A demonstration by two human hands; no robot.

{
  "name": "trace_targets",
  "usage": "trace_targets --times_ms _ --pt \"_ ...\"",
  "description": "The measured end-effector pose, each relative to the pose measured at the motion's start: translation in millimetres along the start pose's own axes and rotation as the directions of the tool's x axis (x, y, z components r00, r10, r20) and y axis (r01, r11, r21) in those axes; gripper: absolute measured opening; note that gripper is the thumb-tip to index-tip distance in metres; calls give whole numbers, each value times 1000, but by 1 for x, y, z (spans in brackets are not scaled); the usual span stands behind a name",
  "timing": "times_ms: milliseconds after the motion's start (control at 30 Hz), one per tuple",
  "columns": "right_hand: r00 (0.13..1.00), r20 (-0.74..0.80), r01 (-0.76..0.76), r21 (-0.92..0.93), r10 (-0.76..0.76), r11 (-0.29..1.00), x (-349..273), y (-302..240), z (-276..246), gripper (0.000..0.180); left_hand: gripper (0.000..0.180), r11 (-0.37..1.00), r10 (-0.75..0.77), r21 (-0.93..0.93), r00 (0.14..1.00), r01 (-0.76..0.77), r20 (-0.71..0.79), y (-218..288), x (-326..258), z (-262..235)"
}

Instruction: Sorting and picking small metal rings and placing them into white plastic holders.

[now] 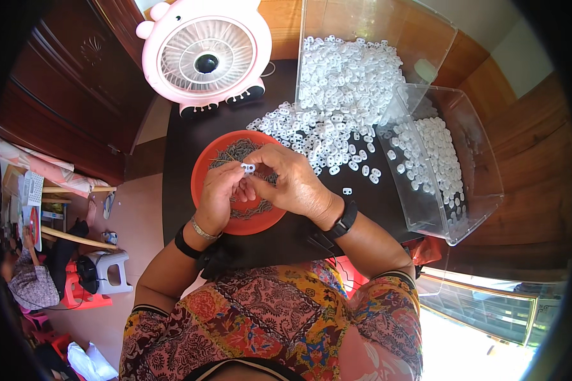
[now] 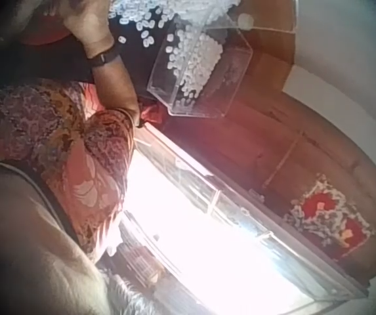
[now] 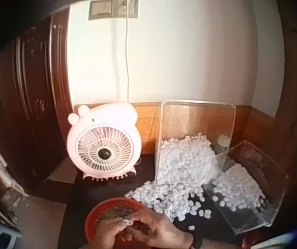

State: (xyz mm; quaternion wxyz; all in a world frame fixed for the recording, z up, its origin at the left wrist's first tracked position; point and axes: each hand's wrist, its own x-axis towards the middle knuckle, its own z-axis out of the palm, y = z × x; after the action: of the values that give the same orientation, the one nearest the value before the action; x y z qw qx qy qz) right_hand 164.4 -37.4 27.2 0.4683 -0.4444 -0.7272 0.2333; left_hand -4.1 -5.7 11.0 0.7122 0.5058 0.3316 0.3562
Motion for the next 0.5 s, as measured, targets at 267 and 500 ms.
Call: trace_targets --times_ms 267,500 --pt "993 -17 117 -99 -119 988 2 -4 4 29 26 1000 16 18 1000 -16 -10 -4 -1 -1" --pt "989 3 146 -208 -148 967 -1 -3 9 34 28 1000 -8 14 1000 8 -6 -6 -1 2"
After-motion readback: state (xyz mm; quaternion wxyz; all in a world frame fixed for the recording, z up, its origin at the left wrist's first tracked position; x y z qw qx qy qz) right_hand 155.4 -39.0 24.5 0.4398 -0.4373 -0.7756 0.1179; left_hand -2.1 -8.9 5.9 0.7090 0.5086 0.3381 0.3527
